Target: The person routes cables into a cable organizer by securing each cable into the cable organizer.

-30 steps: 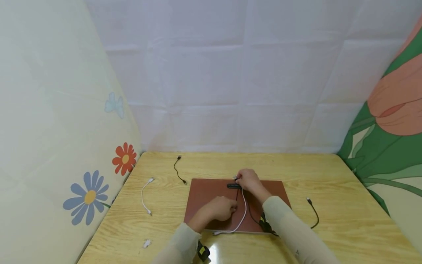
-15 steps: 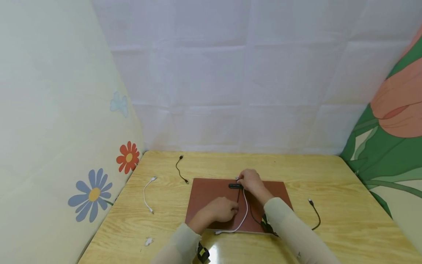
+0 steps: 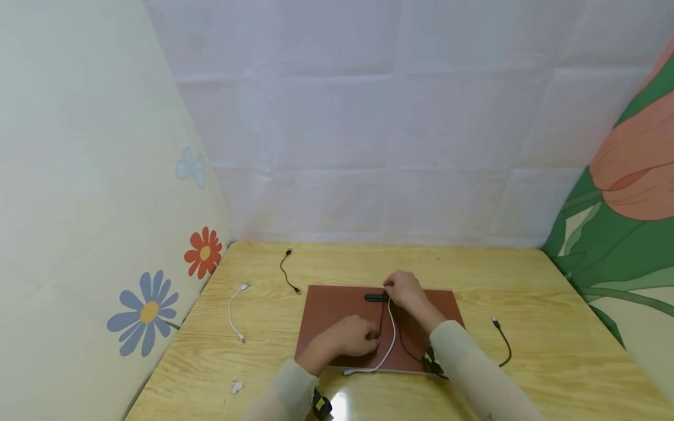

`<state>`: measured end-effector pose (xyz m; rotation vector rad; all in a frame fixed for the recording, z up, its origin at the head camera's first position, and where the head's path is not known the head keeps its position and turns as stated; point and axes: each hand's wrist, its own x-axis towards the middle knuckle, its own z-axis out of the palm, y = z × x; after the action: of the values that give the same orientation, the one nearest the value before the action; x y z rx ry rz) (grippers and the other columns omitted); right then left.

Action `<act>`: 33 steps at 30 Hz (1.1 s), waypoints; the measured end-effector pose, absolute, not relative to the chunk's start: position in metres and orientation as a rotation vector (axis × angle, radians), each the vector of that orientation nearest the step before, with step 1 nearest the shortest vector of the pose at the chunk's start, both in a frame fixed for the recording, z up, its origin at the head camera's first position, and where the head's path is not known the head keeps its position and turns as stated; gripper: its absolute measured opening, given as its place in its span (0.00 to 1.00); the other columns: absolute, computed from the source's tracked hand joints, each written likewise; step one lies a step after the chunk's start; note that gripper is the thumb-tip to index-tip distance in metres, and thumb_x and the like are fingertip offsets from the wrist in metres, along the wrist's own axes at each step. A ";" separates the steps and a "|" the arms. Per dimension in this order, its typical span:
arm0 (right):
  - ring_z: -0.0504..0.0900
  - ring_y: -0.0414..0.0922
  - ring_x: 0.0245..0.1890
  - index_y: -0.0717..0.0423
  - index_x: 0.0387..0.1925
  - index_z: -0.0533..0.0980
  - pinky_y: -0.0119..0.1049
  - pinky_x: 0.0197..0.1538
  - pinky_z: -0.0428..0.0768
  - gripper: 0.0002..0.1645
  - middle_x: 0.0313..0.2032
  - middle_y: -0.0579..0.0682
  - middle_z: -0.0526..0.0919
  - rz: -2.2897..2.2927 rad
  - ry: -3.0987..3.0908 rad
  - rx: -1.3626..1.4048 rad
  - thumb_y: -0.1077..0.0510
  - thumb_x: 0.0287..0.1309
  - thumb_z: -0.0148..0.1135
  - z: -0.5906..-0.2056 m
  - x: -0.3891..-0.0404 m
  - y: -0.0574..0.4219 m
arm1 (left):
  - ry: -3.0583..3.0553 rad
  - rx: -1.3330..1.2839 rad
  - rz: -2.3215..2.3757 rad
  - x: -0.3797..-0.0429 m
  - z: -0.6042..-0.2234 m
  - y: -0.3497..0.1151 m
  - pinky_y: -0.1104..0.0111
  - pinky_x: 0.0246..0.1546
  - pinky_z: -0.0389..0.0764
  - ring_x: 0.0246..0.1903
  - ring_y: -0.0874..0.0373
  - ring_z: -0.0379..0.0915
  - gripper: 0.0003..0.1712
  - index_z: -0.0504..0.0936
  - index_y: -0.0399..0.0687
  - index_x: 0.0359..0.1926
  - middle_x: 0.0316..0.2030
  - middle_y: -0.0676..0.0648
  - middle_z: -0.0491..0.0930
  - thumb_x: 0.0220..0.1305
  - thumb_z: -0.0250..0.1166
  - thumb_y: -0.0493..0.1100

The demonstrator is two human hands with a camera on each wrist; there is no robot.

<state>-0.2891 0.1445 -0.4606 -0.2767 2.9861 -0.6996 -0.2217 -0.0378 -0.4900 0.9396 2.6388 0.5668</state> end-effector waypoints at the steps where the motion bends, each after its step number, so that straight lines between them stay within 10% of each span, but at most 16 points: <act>1: 0.84 0.57 0.50 0.60 0.46 0.86 0.49 0.48 0.84 0.11 0.48 0.58 0.87 -0.709 2.990 -0.283 0.61 0.68 0.63 -0.459 -0.288 0.147 | 2.635 0.939 0.571 -0.221 -0.489 -0.038 0.73 0.21 0.62 0.16 0.64 0.59 0.21 0.67 0.56 0.19 0.15 0.57 0.63 0.70 0.61 0.46; 19: 0.81 0.62 0.50 0.67 0.55 0.78 0.56 0.52 0.79 0.21 0.50 0.64 0.83 -0.537 2.923 -0.266 0.56 0.69 0.61 -0.450 -0.261 0.202 | 2.620 1.021 0.591 -0.219 -0.490 -0.042 0.75 0.21 0.62 0.16 0.66 0.58 0.22 0.67 0.56 0.20 0.15 0.58 0.63 0.72 0.60 0.46; 33: 0.57 0.76 0.69 0.69 0.70 0.63 0.70 0.66 0.61 0.42 0.69 0.74 0.62 -0.476 2.911 -0.331 0.47 0.67 0.65 -0.465 -0.241 0.216 | 2.730 0.964 0.666 -0.232 -0.481 -0.066 0.73 0.23 0.65 0.20 0.66 0.62 0.15 0.71 0.56 0.27 0.21 0.58 0.69 0.72 0.63 0.49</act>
<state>-0.2414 0.2156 -0.4650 -0.3305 2.9110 -0.4764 -0.2320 -0.0660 -0.4810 0.9643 2.7298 0.6660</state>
